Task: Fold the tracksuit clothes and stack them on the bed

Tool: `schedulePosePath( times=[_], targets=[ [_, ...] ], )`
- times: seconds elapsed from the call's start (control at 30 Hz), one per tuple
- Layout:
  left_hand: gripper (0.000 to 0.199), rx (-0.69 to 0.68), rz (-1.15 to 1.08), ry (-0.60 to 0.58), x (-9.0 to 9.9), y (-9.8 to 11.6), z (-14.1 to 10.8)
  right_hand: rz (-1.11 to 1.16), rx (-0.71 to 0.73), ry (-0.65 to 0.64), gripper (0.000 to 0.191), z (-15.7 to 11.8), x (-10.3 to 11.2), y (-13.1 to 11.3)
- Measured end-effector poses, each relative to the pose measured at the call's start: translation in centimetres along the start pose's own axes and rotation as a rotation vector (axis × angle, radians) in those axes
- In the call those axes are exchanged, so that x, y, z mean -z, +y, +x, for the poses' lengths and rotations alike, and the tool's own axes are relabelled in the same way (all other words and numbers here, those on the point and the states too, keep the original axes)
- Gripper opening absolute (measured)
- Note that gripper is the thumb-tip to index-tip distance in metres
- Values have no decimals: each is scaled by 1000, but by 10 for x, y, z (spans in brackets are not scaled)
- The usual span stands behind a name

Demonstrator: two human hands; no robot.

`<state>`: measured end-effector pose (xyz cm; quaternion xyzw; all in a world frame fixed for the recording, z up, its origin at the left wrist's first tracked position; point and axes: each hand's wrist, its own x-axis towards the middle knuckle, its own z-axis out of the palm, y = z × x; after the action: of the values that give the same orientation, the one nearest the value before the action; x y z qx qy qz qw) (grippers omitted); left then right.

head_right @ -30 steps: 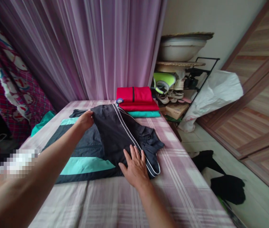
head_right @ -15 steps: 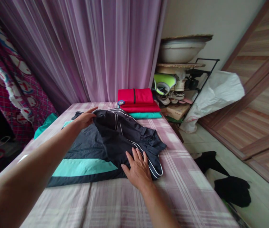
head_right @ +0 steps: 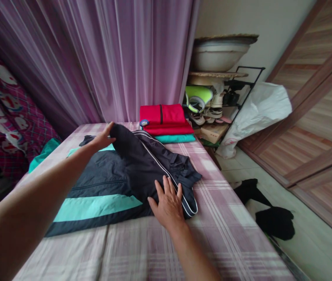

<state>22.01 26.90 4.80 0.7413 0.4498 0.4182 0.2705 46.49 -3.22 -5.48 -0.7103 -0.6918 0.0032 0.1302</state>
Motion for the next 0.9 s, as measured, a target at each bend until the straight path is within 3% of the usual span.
schedulePosePath(
  times=[0.1,0.2,0.3,0.4,0.53,0.67,0.77,0.9],
  targets=[
    [78,66,200,-47,-8,-25,-27,15,16,-42,60,1,-6,6],
    [63,67,234,-79,-1,-30,-70,4,30,-23,59,0,-12,11],
    [44,78,260,-192,18,-19,-127,-4,47,20,57,0,-14,13],
    [42,72,404,-387,41,0,-187,17,98,73,50,-1,-7,6],
    [44,-17,561,-412,65,11,-247,78,264,97,46,-7,5,-20],
    [44,-29,648,-352,75,2,-274,84,380,-63,53,-12,4,-48],
    [44,-29,665,-270,74,-9,-282,31,273,-157,56,-9,-2,-59],
    [45,-19,689,-221,70,-22,-288,4,190,-179,53,-5,-1,-63]
  ],
)
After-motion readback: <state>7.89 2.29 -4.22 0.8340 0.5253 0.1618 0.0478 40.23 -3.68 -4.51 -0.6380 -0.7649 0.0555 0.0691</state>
